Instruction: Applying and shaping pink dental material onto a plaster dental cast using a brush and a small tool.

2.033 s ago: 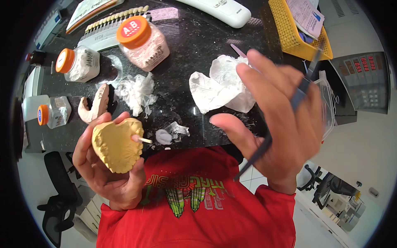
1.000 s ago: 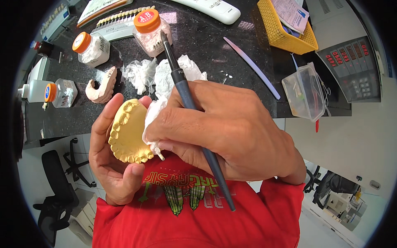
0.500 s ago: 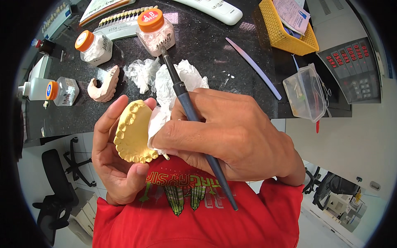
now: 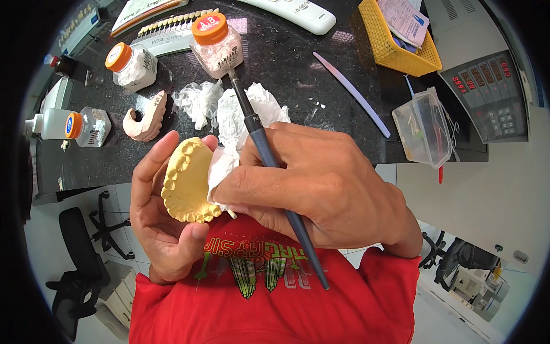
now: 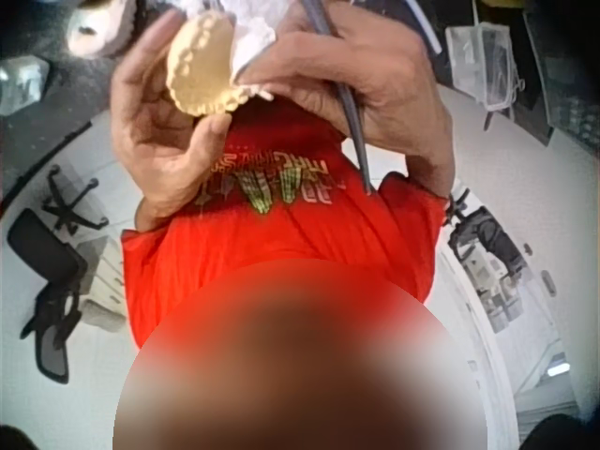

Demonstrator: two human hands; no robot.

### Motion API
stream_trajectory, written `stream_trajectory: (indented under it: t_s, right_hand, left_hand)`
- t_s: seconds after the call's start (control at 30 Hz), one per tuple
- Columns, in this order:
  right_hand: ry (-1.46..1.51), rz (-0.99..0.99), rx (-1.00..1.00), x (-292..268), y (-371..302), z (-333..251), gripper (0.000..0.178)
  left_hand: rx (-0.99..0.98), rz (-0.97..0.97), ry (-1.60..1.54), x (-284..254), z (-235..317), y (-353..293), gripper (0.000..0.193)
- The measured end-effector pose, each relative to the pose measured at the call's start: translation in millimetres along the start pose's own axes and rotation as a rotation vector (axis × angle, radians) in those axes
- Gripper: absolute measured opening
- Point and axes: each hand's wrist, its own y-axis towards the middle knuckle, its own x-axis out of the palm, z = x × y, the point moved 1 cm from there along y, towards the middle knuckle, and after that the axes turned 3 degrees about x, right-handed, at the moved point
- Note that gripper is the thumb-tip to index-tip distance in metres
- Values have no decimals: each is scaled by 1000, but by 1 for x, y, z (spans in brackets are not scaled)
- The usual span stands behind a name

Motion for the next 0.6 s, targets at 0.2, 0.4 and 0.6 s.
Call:
stream_trajectory:
  t_s: [0.2,0.4,0.6]
  right_hand:
    - [74,241,66,-6,-2,9,17]
    - [23,600,201,-35,-9,19,24]
    - [-212,813,85,-57,-9,41,21]
  left_hand:
    - [136,-138,-44,-4,-5,3,81]
    - [302,-204,-24,-3,-12,7,78]
    - [433,-235,-8,-7,-13,8,80]
